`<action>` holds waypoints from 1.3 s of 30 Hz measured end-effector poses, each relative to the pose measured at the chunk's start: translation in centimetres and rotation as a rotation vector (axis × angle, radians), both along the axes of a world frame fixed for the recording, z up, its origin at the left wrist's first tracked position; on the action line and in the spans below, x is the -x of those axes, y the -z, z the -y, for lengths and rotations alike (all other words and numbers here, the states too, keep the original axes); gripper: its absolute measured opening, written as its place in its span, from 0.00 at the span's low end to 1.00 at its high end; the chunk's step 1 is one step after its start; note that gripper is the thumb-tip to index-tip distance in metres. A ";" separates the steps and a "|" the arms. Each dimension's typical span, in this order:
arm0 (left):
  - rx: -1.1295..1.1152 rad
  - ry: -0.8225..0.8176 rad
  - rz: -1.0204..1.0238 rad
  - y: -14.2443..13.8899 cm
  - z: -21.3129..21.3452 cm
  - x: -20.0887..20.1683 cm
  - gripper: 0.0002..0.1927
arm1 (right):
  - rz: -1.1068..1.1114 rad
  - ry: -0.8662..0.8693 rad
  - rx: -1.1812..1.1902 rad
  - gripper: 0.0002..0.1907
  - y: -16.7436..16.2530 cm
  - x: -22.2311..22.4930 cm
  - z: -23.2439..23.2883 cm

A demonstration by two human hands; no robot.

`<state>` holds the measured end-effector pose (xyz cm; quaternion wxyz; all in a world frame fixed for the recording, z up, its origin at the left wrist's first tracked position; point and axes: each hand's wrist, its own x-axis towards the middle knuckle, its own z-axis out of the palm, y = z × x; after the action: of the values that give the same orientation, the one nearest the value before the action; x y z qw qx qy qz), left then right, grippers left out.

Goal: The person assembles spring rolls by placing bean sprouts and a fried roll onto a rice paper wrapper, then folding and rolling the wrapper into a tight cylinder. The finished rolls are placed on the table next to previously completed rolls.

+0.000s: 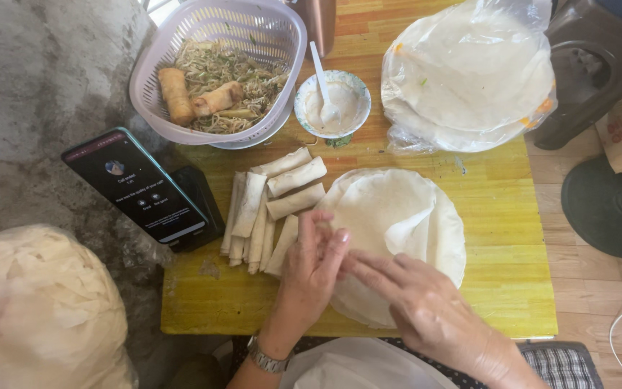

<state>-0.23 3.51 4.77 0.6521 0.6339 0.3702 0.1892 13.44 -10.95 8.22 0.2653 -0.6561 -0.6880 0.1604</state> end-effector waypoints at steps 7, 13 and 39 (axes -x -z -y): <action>-0.718 0.011 -0.036 -0.1 -0.3 -0.8 0.14 | 0.301 0.334 -0.034 0.26 0.3 0.3 1.5; -0.927 0.053 -0.220 -0.9 -0.9 -0.8 0.14 | 0.377 0.501 -0.041 0.20 1.3 0.0 2.3; -1.053 0.323 -1.118 -8.6 -21.6 -9.0 0.15 | 0.112 0.341 -0.165 0.12 8.2 -5.3 5.9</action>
<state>8.78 25.13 13.38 0.0022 0.9069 0.4083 -0.1043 18.77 -16.85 -0.02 0.3025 -0.7473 -0.5914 0.0194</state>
